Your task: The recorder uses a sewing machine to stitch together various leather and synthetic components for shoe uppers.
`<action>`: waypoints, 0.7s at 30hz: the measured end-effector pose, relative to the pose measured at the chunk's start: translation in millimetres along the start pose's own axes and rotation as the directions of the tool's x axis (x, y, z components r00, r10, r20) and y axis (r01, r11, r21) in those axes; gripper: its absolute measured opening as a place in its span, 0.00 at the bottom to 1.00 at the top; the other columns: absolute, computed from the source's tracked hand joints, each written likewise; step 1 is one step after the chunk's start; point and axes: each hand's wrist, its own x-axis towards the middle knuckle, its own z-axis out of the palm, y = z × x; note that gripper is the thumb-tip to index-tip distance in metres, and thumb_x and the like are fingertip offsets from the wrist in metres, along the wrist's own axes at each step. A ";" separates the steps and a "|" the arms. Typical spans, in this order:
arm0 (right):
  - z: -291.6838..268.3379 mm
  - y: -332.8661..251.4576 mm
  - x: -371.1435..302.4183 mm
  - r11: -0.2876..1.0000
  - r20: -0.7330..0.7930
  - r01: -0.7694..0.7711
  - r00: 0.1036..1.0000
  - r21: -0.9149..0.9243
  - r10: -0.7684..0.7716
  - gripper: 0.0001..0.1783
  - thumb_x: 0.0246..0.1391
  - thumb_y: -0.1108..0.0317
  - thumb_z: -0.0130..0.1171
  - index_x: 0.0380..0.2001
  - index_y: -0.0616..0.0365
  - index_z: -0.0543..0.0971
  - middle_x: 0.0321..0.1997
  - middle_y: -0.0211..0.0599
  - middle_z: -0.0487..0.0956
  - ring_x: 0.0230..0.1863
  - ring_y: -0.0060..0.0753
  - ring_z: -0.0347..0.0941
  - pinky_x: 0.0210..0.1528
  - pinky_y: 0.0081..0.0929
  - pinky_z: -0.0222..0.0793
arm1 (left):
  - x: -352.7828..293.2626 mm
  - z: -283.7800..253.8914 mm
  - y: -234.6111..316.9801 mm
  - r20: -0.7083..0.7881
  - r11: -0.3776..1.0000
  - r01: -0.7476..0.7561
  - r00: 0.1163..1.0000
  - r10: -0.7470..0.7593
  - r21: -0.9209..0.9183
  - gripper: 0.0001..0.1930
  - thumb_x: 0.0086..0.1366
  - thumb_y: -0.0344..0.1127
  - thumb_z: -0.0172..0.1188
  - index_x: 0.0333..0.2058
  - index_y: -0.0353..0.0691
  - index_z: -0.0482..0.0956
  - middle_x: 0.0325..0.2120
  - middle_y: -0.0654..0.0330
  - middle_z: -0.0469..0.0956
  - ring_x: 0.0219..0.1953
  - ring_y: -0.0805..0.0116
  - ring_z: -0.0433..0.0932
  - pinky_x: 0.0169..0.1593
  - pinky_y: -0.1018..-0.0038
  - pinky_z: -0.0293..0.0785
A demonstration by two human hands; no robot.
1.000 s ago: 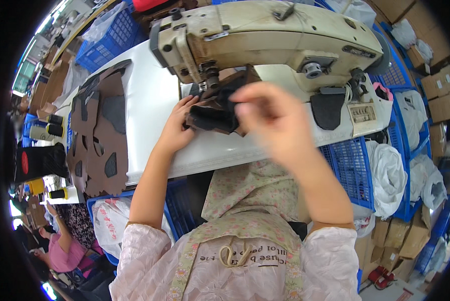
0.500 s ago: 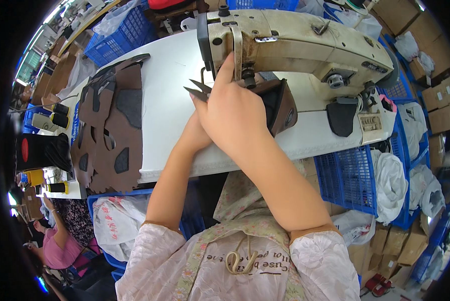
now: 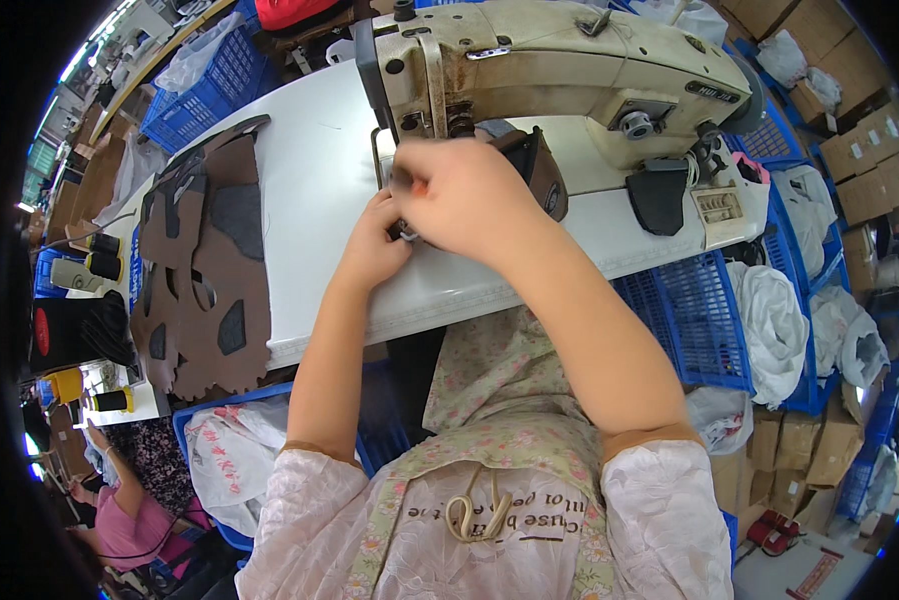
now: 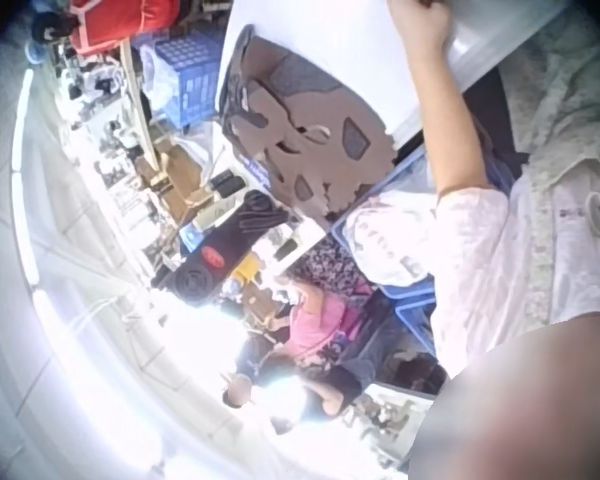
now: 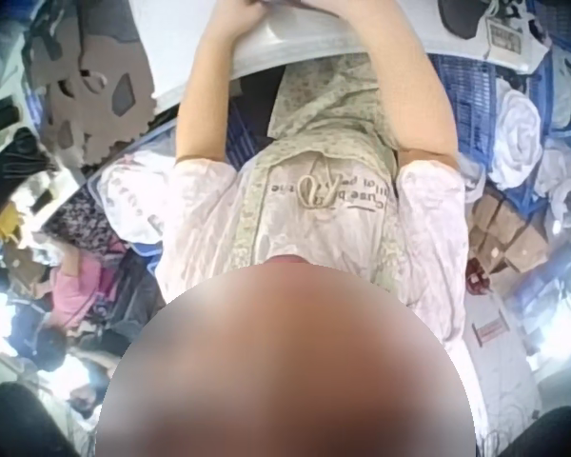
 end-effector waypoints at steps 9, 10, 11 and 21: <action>-70.5 6.5 -3.1 0.857 0.238 0.150 0.971 -0.494 -0.033 0.14 0.49 0.62 0.64 0.38 0.55 0.84 0.42 0.37 0.82 0.42 0.39 0.79 0.43 0.33 0.73 | 0.7 -2.4 9.0 0.004 1.000 0.020 1.000 -0.020 0.016 0.34 0.42 0.18 0.52 0.52 0.45 0.79 0.55 0.49 0.75 0.65 0.50 0.62 0.65 0.63 0.62; -85.1 15.5 -7.5 0.886 0.216 0.134 0.976 -0.445 -0.039 0.15 0.49 0.62 0.65 0.40 0.55 0.84 0.45 0.36 0.82 0.44 0.37 0.79 0.44 0.31 0.73 | 0.5 -3.9 9.3 0.008 0.999 0.002 1.000 -0.002 0.054 0.31 0.44 0.19 0.56 0.52 0.45 0.79 0.55 0.50 0.75 0.64 0.52 0.64 0.63 0.64 0.65; -90.0 27.5 -10.0 0.903 0.138 0.070 0.990 -0.425 -0.012 0.16 0.50 0.60 0.66 0.41 0.54 0.84 0.49 0.34 0.81 0.46 0.34 0.78 0.44 0.30 0.73 | 1.3 -6.1 9.7 0.019 0.996 -0.024 1.000 0.022 0.087 0.29 0.47 0.21 0.60 0.52 0.44 0.79 0.54 0.50 0.75 0.64 0.54 0.65 0.61 0.65 0.67; -61.7 49.3 -59.9 0.999 0.133 0.006 0.991 0.049 -0.012 0.23 0.46 0.58 0.72 0.46 0.52 0.82 0.33 0.30 0.77 0.32 0.23 0.73 0.33 0.22 0.68 | -7.6 -87.0 15.2 0.413 0.981 0.103 0.910 -0.026 -0.165 0.24 0.47 0.21 0.53 0.47 0.34 0.81 0.50 0.49 0.79 0.55 0.57 0.76 0.60 0.68 0.67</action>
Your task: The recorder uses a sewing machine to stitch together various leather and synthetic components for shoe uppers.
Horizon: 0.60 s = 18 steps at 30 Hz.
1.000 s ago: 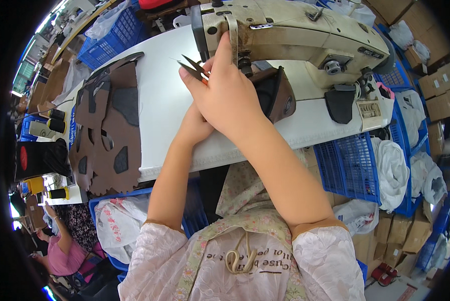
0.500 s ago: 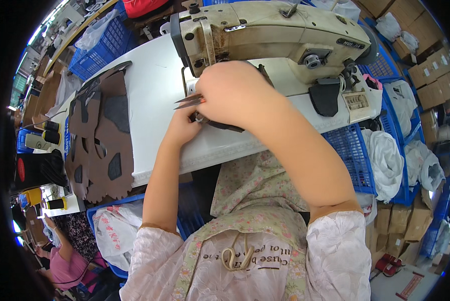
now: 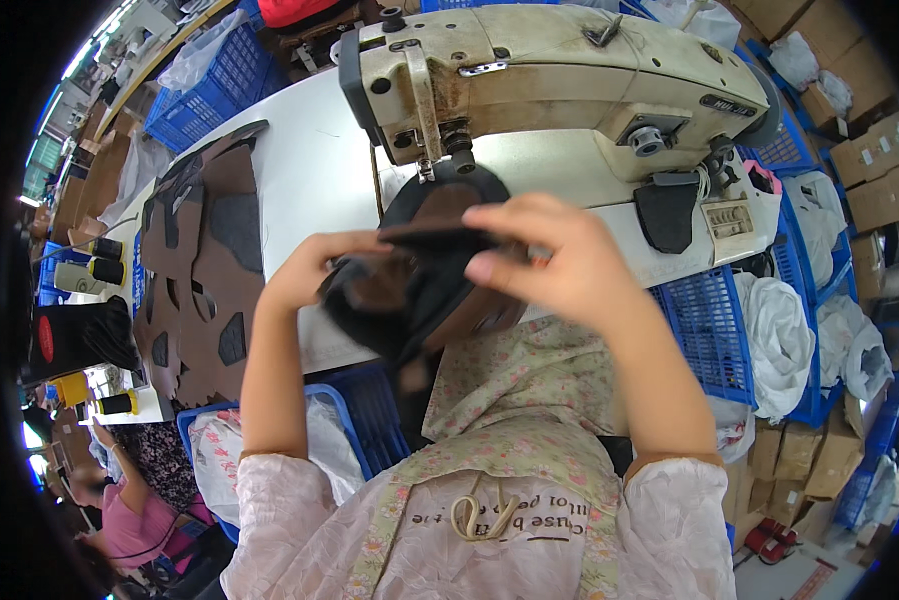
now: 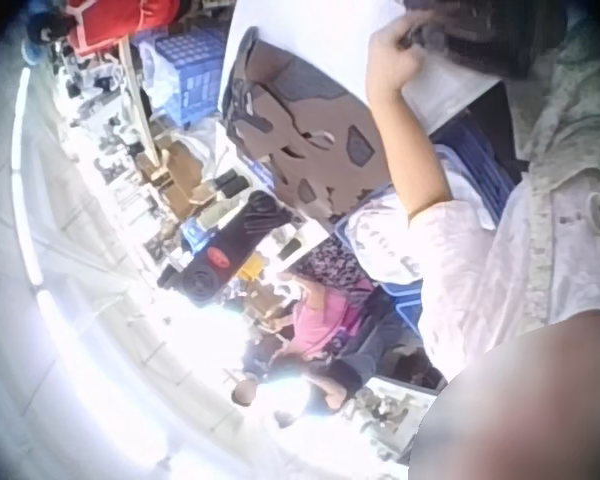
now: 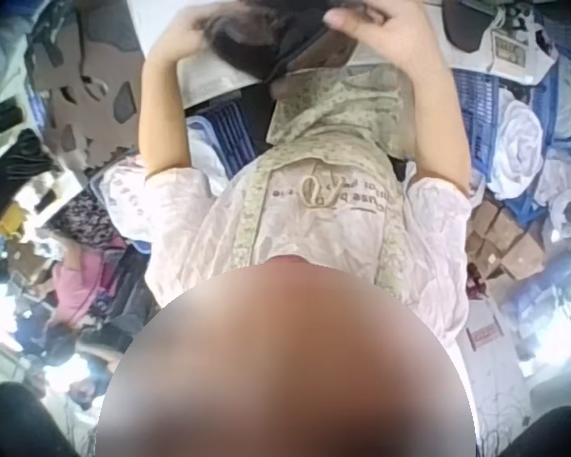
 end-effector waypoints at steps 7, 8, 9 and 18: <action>66.9 -39.4 -29.5 0.966 0.066 0.236 0.968 0.108 -0.243 0.25 0.39 0.65 0.76 0.45 0.50 0.82 0.36 0.32 0.79 0.25 0.27 0.73 0.23 0.22 0.68 | -57.5 -25.6 8.6 0.073 0.998 0.063 0.995 -0.064 0.014 0.37 0.27 0.18 0.44 0.43 0.34 0.83 0.52 0.44 0.77 0.59 0.47 0.71 0.63 0.62 0.63; 70.5 -41.0 -30.1 0.962 0.079 0.237 0.965 0.133 -0.249 0.25 0.39 0.65 0.76 0.45 0.50 0.82 0.36 0.32 0.78 0.25 0.26 0.73 0.23 0.22 0.68 | -61.0 -27.4 8.7 0.067 0.997 0.074 0.995 -0.076 0.036 0.36 0.27 0.19 0.43 0.42 0.35 0.84 0.51 0.45 0.77 0.58 0.48 0.71 0.62 0.63 0.64; 72.3 -41.4 -29.1 0.959 0.093 0.237 0.963 0.156 -0.253 0.25 0.40 0.64 0.76 0.45 0.51 0.82 0.36 0.32 0.78 0.25 0.26 0.73 0.23 0.21 0.68 | -62.3 -29.4 8.0 0.082 0.997 0.073 0.994 -0.076 0.034 0.36 0.27 0.19 0.43 0.42 0.35 0.84 0.51 0.45 0.77 0.58 0.48 0.72 0.62 0.63 0.64; 69.6 25.1 44.7 0.919 0.174 -0.391 0.902 -0.057 0.395 0.18 0.57 0.59 0.61 0.44 0.59 0.72 0.31 0.38 0.76 0.34 0.37 0.74 0.41 0.30 0.70 | -50.9 -33.4 -3.3 0.174 0.999 0.024 0.984 -0.027 0.021 0.35 0.28 0.17 0.45 0.40 0.36 0.85 0.49 0.47 0.79 0.55 0.48 0.72 0.59 0.62 0.67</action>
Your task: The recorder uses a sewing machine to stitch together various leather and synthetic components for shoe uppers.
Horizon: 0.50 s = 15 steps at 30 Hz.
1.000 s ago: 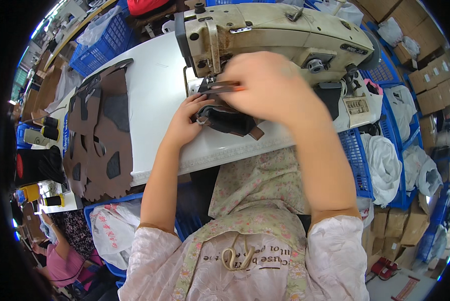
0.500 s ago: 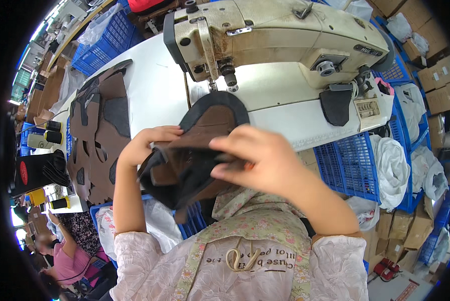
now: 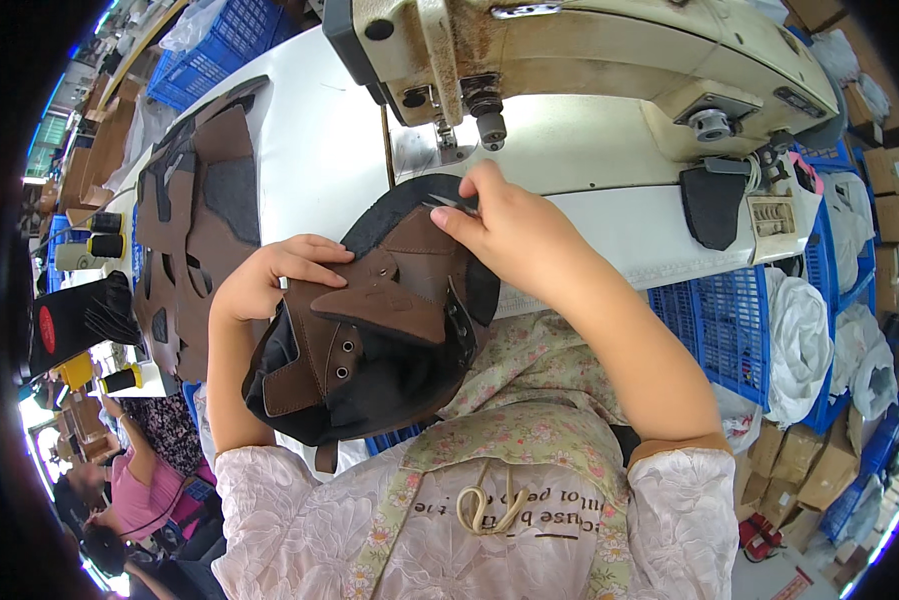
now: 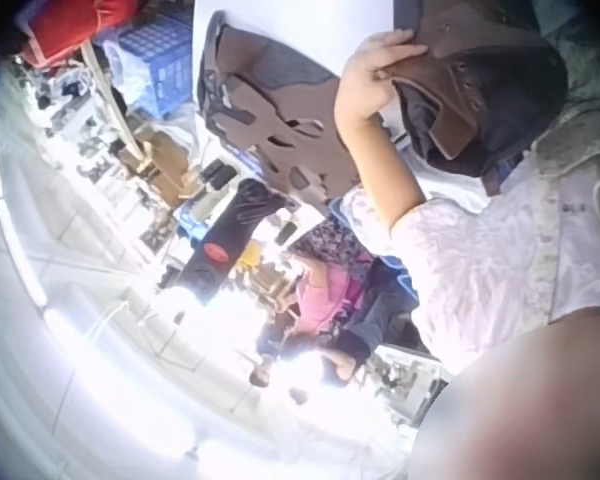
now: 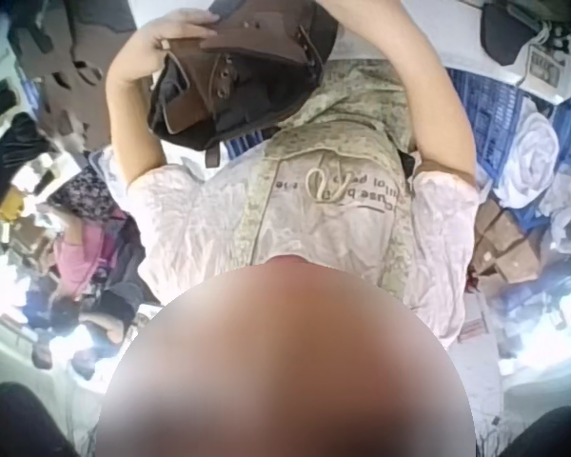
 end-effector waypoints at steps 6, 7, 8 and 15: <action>29.3 11.0 14.9 0.983 0.047 0.180 0.982 0.026 -0.181 0.16 0.55 0.63 0.63 0.41 0.60 0.72 0.39 0.40 0.74 0.41 0.37 0.73 0.45 0.32 0.71 | -3.3 3.2 -2.3 -0.036 0.999 -0.038 0.999 0.040 0.030 0.27 0.35 0.21 0.55 0.40 0.37 0.86 0.50 0.48 0.79 0.55 0.47 0.72 0.58 0.60 0.67; 31.8 11.9 16.2 0.983 0.043 0.180 0.982 0.036 -0.182 0.16 0.55 0.64 0.63 0.40 0.61 0.72 0.39 0.40 0.74 0.41 0.37 0.73 0.45 0.32 0.71 | -3.5 3.1 -3.5 -0.034 0.999 -0.043 0.998 0.045 0.033 0.22 0.41 0.26 0.62 0.40 0.38 0.86 0.50 0.48 0.78 0.55 0.47 0.73 0.58 0.60 0.67; 33.4 12.4 17.9 0.986 0.043 0.160 0.986 0.039 -0.162 0.15 0.54 0.65 0.64 0.40 0.61 0.73 0.38 0.40 0.73 0.41 0.36 0.73 0.45 0.31 0.72 | -3.6 2.9 -4.5 -0.034 0.998 -0.045 0.998 0.046 0.033 0.18 0.48 0.32 0.70 0.40 0.38 0.86 0.51 0.48 0.78 0.55 0.47 0.73 0.58 0.59 0.66; 42.4 1.7 22.0 0.983 0.076 0.171 0.982 0.059 -0.175 0.12 0.53 0.65 0.62 0.37 0.60 0.75 0.39 0.42 0.75 0.40 0.43 0.77 0.42 0.35 0.73 | -5.7 4.8 -8.0 -0.050 0.997 -0.050 0.997 0.053 0.054 0.18 0.47 0.31 0.70 0.41 0.38 0.86 0.51 0.47 0.78 0.55 0.47 0.73 0.58 0.59 0.67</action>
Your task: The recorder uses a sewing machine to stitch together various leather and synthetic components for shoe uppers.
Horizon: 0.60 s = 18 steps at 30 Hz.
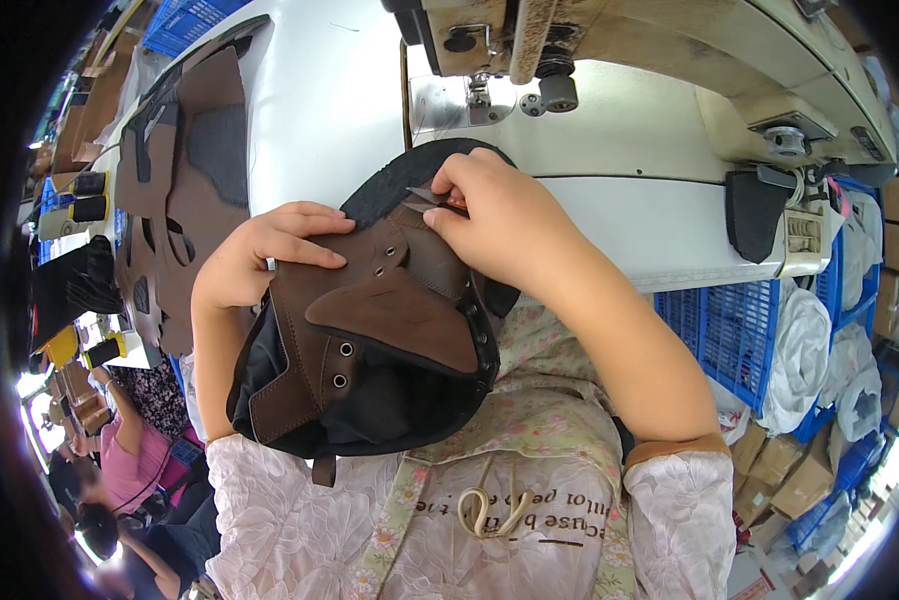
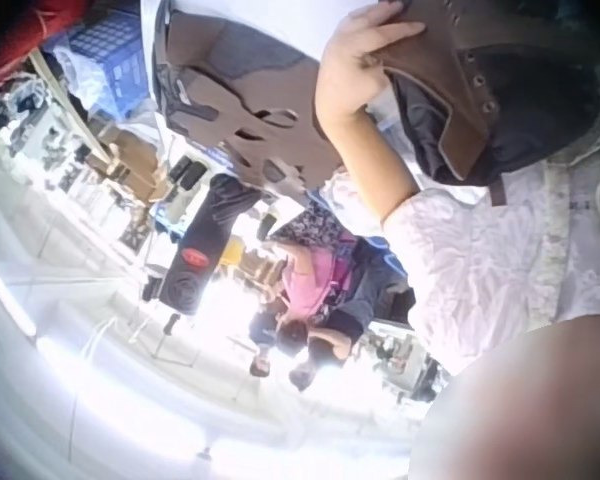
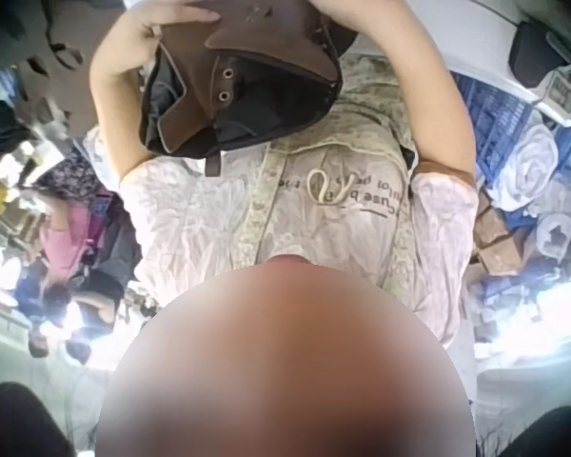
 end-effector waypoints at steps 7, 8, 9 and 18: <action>1.9 -15.2 -3.9 0.987 0.022 0.027 0.999 -0.157 -0.024 0.11 0.52 0.65 0.62 0.36 0.58 0.76 0.38 0.42 0.76 0.38 0.47 0.77 0.41 0.39 0.73 | 1.0 2.8 0.6 -0.003 1.000 -0.019 1.000 0.019 0.021 0.19 0.46 0.33 0.69 0.40 0.38 0.86 0.50 0.47 0.79 0.54 0.46 0.73 0.58 0.58 0.67; 1.8 -16.4 -4.6 0.987 0.018 0.039 0.999 -0.158 -0.036 0.11 0.52 0.65 0.62 0.36 0.58 0.76 0.38 0.42 0.76 0.38 0.48 0.77 0.41 0.39 0.73 | 1.5 3.0 1.0 -0.001 1.000 -0.016 1.000 0.016 0.015 0.18 0.46 0.34 0.69 0.40 0.38 0.86 0.50 0.47 0.79 0.54 0.46 0.73 0.58 0.58 0.67; 1.4 -17.1 -5.2 0.986 0.019 0.051 0.999 -0.161 -0.048 0.11 0.52 0.65 0.62 0.36 0.58 0.76 0.38 0.41 0.76 0.38 0.48 0.77 0.40 0.39 0.73 | 1.7 3.4 1.7 -0.005 0.999 -0.025 1.000 0.025 0.027 0.21 0.41 0.27 0.63 0.40 0.38 0.86 0.50 0.47 0.79 0.54 0.47 0.73 0.57 0.59 0.68; -4.9 0.4 -3.3 0.987 -0.008 0.013 1.000 -0.160 -0.015 0.12 0.50 0.69 0.65 0.38 0.59 0.77 0.37 0.36 0.75 0.40 0.37 0.75 0.42 0.30 0.73 | 1.9 3.6 -0.2 0.000 0.999 -0.035 0.999 0.035 0.018 0.18 0.48 0.34 0.69 0.40 0.38 0.86 0.50 0.46 0.78 0.55 0.45 0.73 0.58 0.58 0.67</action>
